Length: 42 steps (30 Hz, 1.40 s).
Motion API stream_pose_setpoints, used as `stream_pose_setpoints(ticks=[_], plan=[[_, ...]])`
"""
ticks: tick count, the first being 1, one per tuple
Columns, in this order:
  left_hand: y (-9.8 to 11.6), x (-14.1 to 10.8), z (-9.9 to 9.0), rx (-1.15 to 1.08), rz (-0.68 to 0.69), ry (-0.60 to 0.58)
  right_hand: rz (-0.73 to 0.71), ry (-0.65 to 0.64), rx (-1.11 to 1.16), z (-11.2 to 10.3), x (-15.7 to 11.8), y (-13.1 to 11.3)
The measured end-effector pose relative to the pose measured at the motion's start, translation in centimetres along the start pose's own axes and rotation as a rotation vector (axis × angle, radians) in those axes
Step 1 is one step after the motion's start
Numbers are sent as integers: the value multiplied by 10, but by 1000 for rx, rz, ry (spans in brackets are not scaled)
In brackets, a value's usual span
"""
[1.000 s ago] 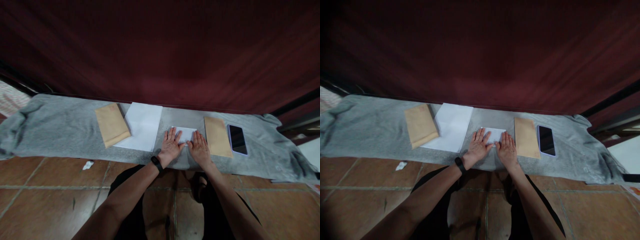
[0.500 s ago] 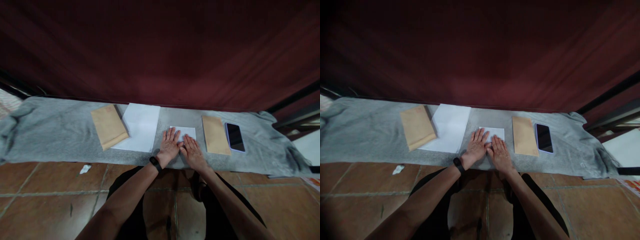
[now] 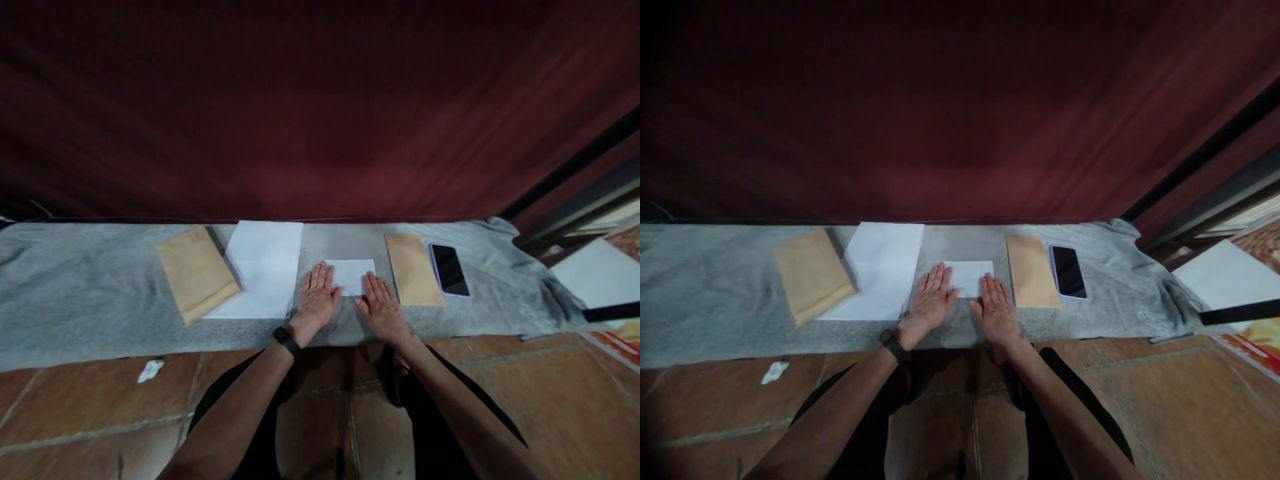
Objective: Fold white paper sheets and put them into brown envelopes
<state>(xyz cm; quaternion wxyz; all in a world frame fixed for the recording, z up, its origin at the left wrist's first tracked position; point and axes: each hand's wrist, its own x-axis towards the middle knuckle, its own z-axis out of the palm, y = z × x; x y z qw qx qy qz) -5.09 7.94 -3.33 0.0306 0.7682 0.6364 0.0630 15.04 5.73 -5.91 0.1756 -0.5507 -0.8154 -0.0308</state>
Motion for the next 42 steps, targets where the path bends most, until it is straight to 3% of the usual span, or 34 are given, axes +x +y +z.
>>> stream_pose_setpoints(ticks=[18, 21, 25, 27, 36, 42], plan=[[-7, -5, -4, 11, -85, 27, 58, 11, 9, -1, -1, 6], [3, -12, -8, -32, 5, 66, 59, -14, 29, -7, 1, 3], [26, -29, -12, -111, 293, 84, -12, -97, 103, -14, 5, -6], [34, -37, -12, -124, 356, 87, -27, -129, 141, -16, 6, -10], [30, -43, -5, -59, 264, 11, -63, -153, 58, -13, -6, -11], [27, -47, -2, -43, 234, 32, -35, -96, 7, -9, -14, -3]])
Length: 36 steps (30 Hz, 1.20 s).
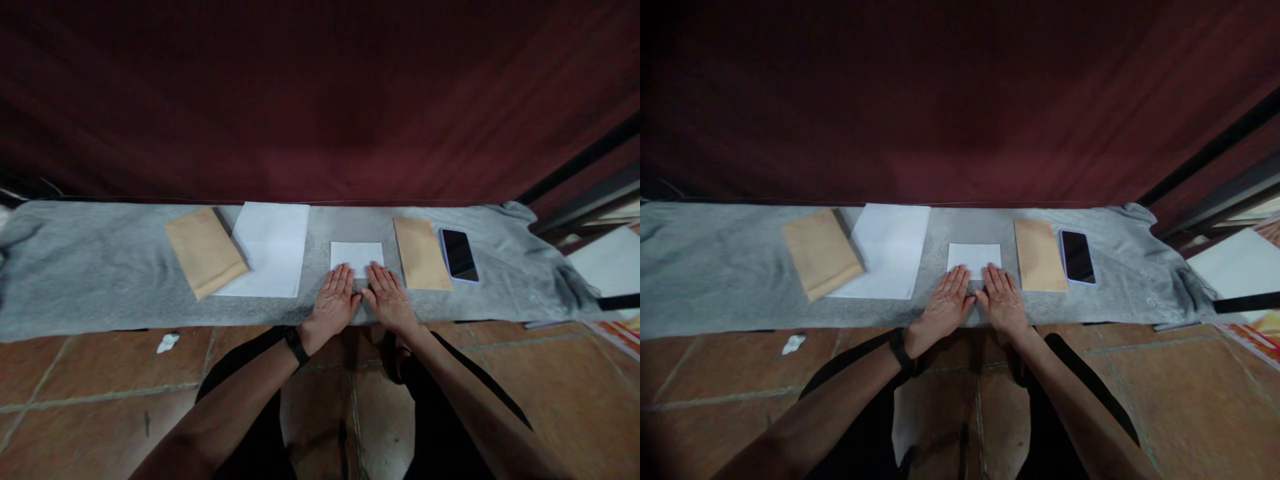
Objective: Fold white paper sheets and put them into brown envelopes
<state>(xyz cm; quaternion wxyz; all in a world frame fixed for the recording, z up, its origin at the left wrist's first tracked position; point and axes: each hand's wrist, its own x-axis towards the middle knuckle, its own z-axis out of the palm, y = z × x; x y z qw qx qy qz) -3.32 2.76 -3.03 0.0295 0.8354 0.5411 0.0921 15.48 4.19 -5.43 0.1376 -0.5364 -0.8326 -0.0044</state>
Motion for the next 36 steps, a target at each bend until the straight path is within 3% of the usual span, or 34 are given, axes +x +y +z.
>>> stream_pose_setpoints(ticks=[9, 20, 28, 36], plan=[[-6, -5, -1, 20, -112, -15, 48, 30, -3, 0, -7, 11], [-12, 1, -10, 69, -191, 8, 94, 33, -5, -4, -3, 5], [-2, 29, -5, 28, -61, 16, 80, 13, 73, -7, 23, -6], [-6, 64, 12, 13, -49, -13, 80, -28, 126, -2, 55, -12]])
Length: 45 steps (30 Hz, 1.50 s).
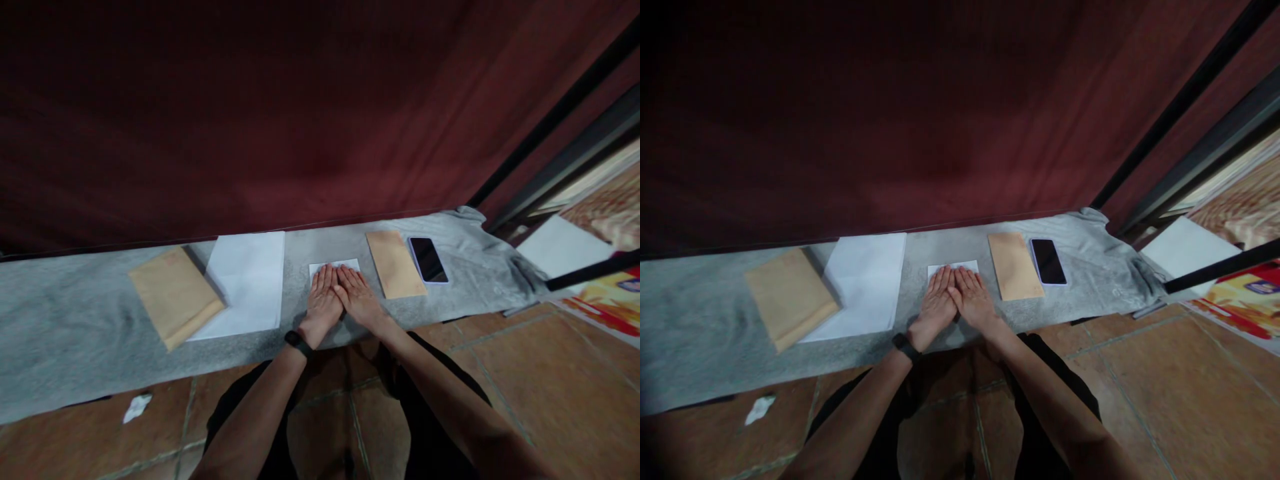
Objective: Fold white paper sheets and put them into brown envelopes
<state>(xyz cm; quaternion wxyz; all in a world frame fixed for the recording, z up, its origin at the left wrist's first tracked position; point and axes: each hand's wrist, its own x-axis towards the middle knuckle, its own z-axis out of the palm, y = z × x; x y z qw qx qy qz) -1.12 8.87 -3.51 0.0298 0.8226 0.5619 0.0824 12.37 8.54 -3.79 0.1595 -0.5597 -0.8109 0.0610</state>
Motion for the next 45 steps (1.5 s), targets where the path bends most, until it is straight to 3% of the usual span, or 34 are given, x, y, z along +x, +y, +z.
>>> stream_pose_setpoints(ticks=[5, 17, 31, 45], plan=[[-2, 15, 5, -16, -76, -37, 22, 1, -13, 3, 12, 6], [-8, 27, 12, 36, -245, 79, 143, 91, -108, 13, 12, 24], [-8, 23, 8, -29, -255, 153, 171, 161, -115, 19, 11, 20], [-11, 20, 5, -103, -247, 177, 198, 112, -107, 14, 12, 18]])
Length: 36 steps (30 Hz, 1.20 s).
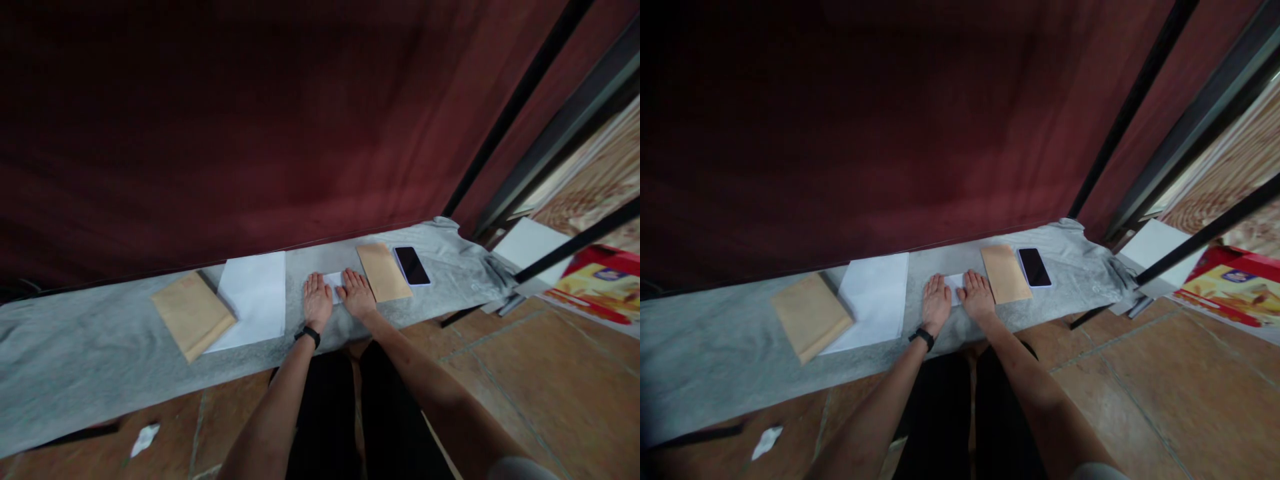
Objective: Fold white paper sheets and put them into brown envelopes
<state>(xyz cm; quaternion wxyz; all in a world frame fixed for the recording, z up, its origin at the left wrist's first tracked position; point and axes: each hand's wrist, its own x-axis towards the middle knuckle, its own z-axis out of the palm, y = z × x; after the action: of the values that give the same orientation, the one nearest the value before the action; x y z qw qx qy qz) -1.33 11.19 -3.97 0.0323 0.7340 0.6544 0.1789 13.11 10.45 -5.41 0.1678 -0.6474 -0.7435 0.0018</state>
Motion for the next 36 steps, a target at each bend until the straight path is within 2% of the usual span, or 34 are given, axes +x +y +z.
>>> stream_pose_setpoints(ticks=[7, 21, 26, 29, 32, 36], plan=[[-1, 0, -5, -23, 9, 3, 4, -1, 3, -1, -1, -1], [-6, 1, 6, -27, 16, 42, 15, 16, 15, 2, 0, -1], [-3, -1, 2, -25, 13, 72, 4, 14, 3, 0, -1, 0], [2, -12, -3, 12, 94, 32, 5, 18, 6, -1, -1, -1], [6, -29, -5, 44, 188, -64, -6, 21, 21, -3, -1, -1], [8, -45, -6, 61, 163, -151, -15, -1, 26, -8, -1, 0]])
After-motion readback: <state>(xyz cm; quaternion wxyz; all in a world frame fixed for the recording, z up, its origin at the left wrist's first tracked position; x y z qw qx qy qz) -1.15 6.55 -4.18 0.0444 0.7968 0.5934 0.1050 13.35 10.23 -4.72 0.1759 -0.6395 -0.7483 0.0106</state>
